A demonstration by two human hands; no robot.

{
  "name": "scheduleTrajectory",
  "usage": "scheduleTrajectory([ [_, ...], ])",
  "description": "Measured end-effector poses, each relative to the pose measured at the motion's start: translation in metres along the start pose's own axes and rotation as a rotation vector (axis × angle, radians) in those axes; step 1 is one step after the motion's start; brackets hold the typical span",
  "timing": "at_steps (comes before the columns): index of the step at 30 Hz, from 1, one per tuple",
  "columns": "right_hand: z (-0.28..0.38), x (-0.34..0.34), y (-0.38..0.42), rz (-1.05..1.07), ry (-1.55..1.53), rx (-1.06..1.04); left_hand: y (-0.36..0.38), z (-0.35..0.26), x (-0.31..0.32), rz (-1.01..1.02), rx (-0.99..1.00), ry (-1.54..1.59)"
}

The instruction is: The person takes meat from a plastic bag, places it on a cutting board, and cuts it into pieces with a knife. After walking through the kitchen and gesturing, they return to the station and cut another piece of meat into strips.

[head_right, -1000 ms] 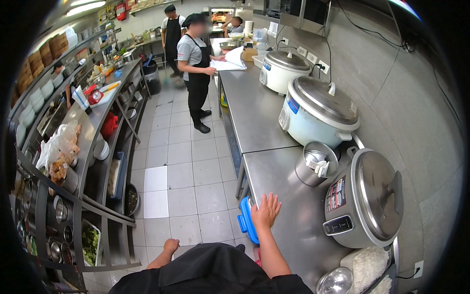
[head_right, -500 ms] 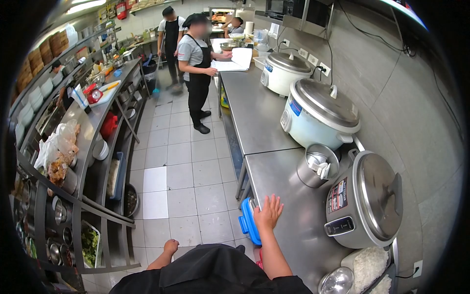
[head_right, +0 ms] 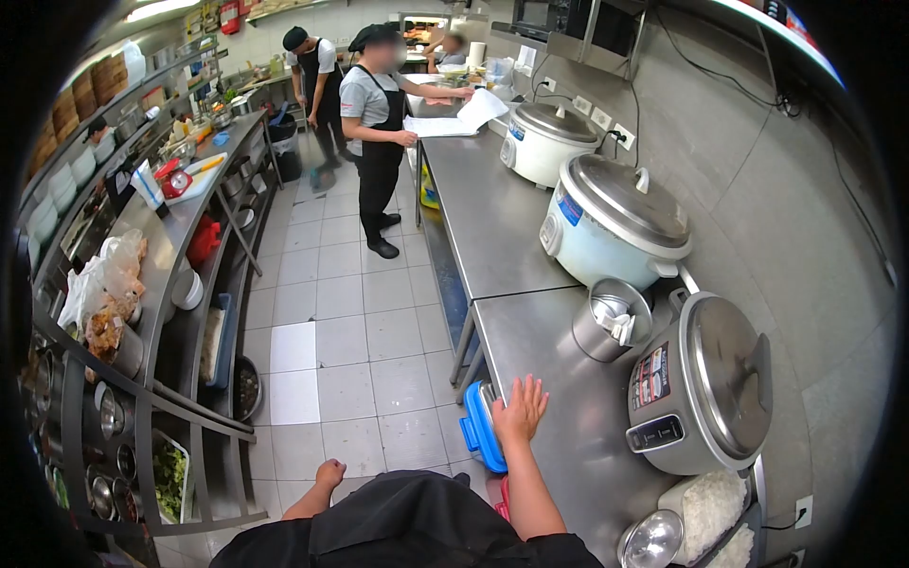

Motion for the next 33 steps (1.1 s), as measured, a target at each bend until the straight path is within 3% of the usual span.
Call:
scheduleTrajectory([
  [13,-0.001,0.003,0.0,-0.03,0.007,-0.013,-0.002,0.003,0.002,0.064,0.029,-0.065],
  [22,-0.001,0.004,-0.001,-0.012,0.01,-0.001,0.004,0.013,-0.001,-0.006,-0.016,0.045],
  [27,0.0,0.003,-0.001,-0.007,0.017,0.004,-0.018,0.03,0.025,0.219,-0.062,0.005],
  [33,-0.001,0.004,-0.002,-0.001,0.01,0.006,-0.018,0.028,0.023,0.197,-0.059,0.038],
])
Point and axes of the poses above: each hand's wrist, its own y-axis away from the middle knuckle, its own x-axis out of the palm, z = x × y, the point moved 7 cm from there along -y, towards the middle knuckle, and after that the axes turned 8 degrees about z, right-handed, at the moved point
